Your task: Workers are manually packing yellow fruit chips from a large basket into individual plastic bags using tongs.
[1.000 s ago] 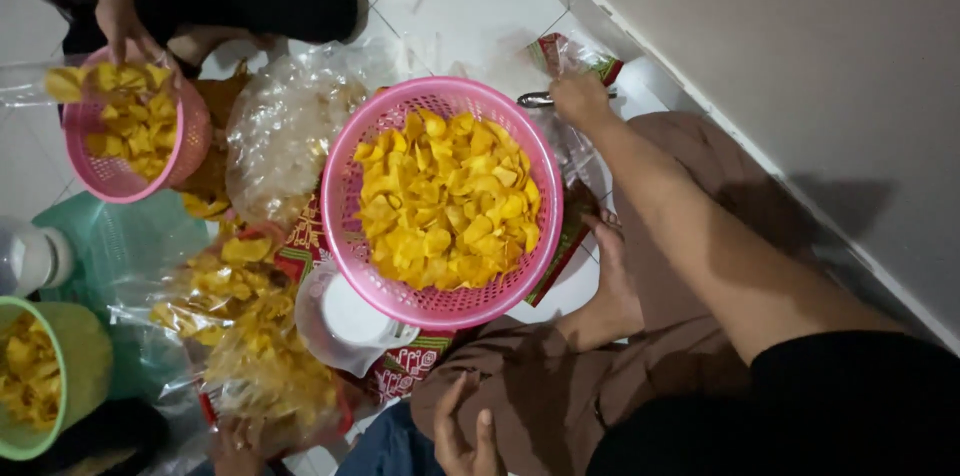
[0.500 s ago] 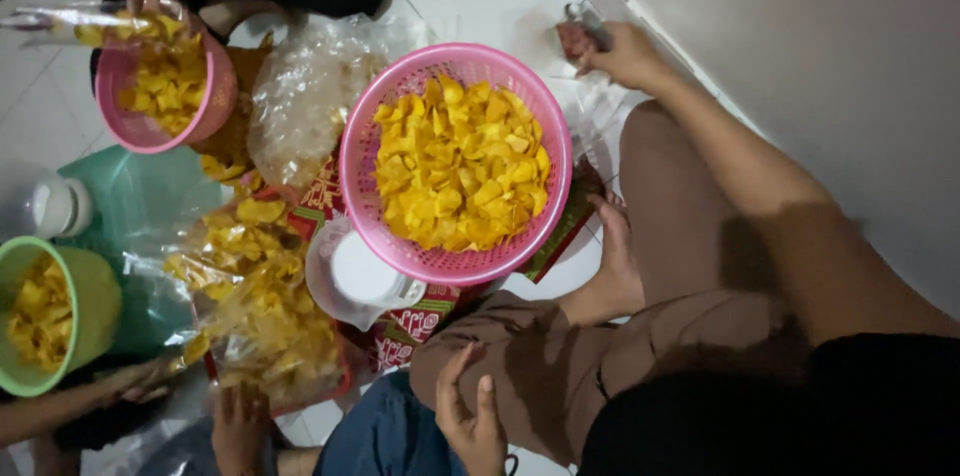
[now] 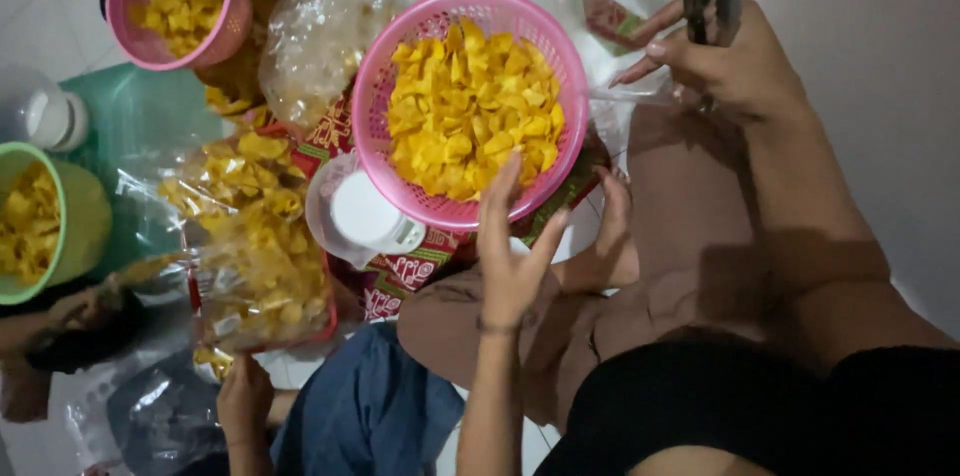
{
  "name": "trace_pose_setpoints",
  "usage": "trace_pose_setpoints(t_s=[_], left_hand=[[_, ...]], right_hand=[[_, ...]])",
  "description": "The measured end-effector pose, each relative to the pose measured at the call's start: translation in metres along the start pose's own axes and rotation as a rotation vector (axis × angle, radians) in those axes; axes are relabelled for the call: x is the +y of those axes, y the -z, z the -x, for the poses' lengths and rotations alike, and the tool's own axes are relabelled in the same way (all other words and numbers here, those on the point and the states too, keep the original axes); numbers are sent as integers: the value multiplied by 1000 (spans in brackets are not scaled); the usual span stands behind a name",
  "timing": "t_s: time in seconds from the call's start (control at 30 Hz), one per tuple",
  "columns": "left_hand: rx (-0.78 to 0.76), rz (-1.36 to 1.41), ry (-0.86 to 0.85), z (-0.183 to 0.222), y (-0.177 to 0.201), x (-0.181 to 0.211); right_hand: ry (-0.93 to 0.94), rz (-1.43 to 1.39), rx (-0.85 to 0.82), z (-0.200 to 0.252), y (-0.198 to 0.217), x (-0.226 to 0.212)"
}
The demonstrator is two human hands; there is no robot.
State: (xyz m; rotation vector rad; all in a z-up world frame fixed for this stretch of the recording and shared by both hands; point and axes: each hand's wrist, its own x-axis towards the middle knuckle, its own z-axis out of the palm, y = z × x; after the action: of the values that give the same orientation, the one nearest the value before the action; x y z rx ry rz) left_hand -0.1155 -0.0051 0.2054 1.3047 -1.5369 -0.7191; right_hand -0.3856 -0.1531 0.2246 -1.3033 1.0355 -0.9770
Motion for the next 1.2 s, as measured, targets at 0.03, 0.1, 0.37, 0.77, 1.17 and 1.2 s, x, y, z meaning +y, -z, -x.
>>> trace_pose_setpoints(t_s=[0.03, 0.1, 0.37, 0.77, 1.17, 1.2], left_hand=[[-19, -39, -104, -17, -9, -2], [-34, -102, -144, -43, -29, -23], [-235, 56, -42, -69, -71, -51], [-301, 412, 219, 20, -82, -58], [-624, -479, 167, -11, -140, -109], [-592, -512, 195, -19, -145, -102]], right_hand=[[8, 14, 16, 4, -4, -6], [43, 10, -11, 13, -12, -15], [204, -278, -5, 35, 2, -14], [373, -143, 370, 26, 37, 39], [369, 52, 711, 67, 76, 32], [387, 50, 713, 70, 76, 36]])
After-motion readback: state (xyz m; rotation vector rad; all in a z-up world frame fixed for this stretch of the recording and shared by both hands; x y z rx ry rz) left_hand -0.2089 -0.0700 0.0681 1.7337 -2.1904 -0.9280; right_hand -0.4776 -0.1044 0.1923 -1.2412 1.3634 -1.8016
